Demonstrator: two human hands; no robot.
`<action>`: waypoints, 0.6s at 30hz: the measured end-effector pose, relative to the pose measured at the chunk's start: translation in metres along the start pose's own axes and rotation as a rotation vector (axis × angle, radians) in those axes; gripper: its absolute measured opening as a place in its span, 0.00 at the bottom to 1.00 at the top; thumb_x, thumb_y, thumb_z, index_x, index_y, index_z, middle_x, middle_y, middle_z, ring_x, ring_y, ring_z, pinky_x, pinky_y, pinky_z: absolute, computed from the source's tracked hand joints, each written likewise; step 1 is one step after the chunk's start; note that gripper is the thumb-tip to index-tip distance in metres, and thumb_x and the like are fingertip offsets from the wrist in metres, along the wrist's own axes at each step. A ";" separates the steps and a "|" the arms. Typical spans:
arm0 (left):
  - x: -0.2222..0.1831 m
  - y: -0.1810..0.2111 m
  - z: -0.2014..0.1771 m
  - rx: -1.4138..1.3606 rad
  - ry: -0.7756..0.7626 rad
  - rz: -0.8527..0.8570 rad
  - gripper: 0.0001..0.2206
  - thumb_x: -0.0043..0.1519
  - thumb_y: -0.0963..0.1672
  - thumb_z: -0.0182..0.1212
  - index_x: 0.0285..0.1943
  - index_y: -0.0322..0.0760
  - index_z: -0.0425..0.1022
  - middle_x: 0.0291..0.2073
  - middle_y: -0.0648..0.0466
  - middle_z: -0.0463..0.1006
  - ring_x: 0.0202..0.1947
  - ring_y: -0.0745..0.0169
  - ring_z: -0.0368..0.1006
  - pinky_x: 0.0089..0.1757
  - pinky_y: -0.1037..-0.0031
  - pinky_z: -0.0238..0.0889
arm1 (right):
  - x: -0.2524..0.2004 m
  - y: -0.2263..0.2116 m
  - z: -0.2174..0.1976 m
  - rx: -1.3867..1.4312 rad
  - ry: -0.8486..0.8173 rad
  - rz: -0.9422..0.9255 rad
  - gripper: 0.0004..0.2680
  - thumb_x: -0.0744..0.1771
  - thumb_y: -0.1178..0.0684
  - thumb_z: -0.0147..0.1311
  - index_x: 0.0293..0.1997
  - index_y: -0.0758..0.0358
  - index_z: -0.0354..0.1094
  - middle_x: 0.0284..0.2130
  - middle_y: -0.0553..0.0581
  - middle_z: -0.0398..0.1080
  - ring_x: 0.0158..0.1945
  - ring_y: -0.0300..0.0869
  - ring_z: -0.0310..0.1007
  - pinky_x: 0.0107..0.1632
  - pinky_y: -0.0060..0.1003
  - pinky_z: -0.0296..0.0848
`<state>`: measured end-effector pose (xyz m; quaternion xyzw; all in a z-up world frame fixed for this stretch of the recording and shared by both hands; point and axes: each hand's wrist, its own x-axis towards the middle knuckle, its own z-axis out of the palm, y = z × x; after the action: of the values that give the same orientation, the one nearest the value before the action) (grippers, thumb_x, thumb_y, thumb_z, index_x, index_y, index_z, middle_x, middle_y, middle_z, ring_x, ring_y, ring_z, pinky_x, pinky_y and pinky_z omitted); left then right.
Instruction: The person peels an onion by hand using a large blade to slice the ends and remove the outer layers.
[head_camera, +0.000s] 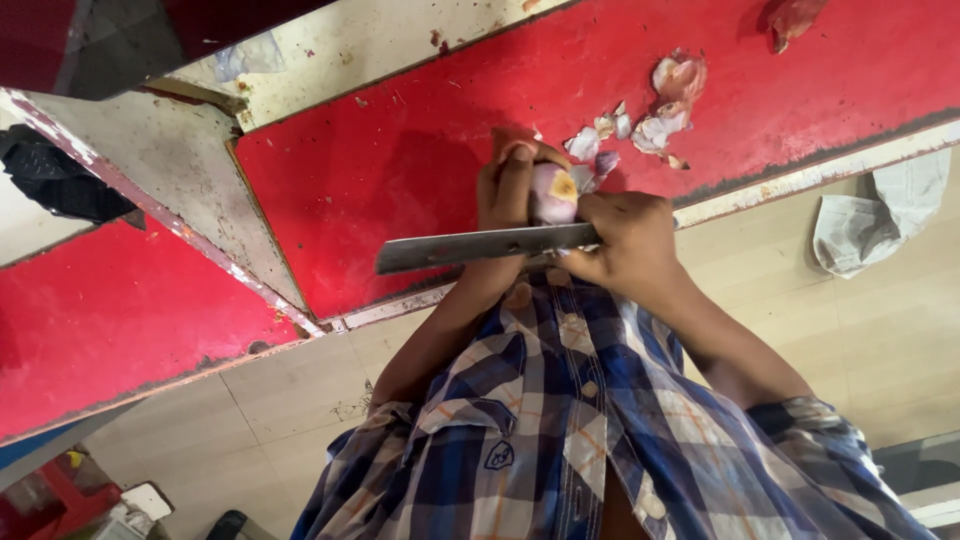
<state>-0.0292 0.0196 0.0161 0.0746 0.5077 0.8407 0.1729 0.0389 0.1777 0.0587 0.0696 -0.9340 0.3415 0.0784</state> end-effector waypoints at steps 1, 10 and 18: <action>0.000 0.003 0.001 0.001 -0.004 -0.002 0.15 0.77 0.45 0.45 0.46 0.29 0.73 0.36 0.49 0.78 0.35 0.65 0.74 0.39 0.74 0.69 | -0.001 -0.002 0.003 -0.010 0.035 -0.033 0.15 0.61 0.41 0.66 0.28 0.63 0.67 0.18 0.58 0.64 0.23 0.51 0.70 0.29 0.45 0.66; 0.012 -0.015 0.000 -0.350 0.124 -0.170 0.08 0.74 0.46 0.44 0.50 0.39 0.67 0.36 0.50 0.76 0.35 0.65 0.73 0.36 0.74 0.68 | -0.014 0.000 0.009 0.041 0.052 0.058 0.14 0.60 0.44 0.64 0.26 0.62 0.64 0.18 0.58 0.63 0.23 0.52 0.69 0.31 0.46 0.67; 0.018 -0.011 -0.024 -0.508 0.289 -0.178 0.08 0.71 0.45 0.47 0.52 0.39 0.66 0.38 0.49 0.76 0.40 0.59 0.76 0.42 0.69 0.73 | -0.033 0.024 0.012 0.247 0.146 0.245 0.18 0.68 0.34 0.58 0.39 0.62 0.74 0.23 0.51 0.69 0.23 0.35 0.69 0.28 0.35 0.68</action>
<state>-0.0508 0.0107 -0.0059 -0.1359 0.3049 0.9243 0.1850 0.0656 0.1904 0.0285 -0.0605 -0.8783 0.4647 0.0946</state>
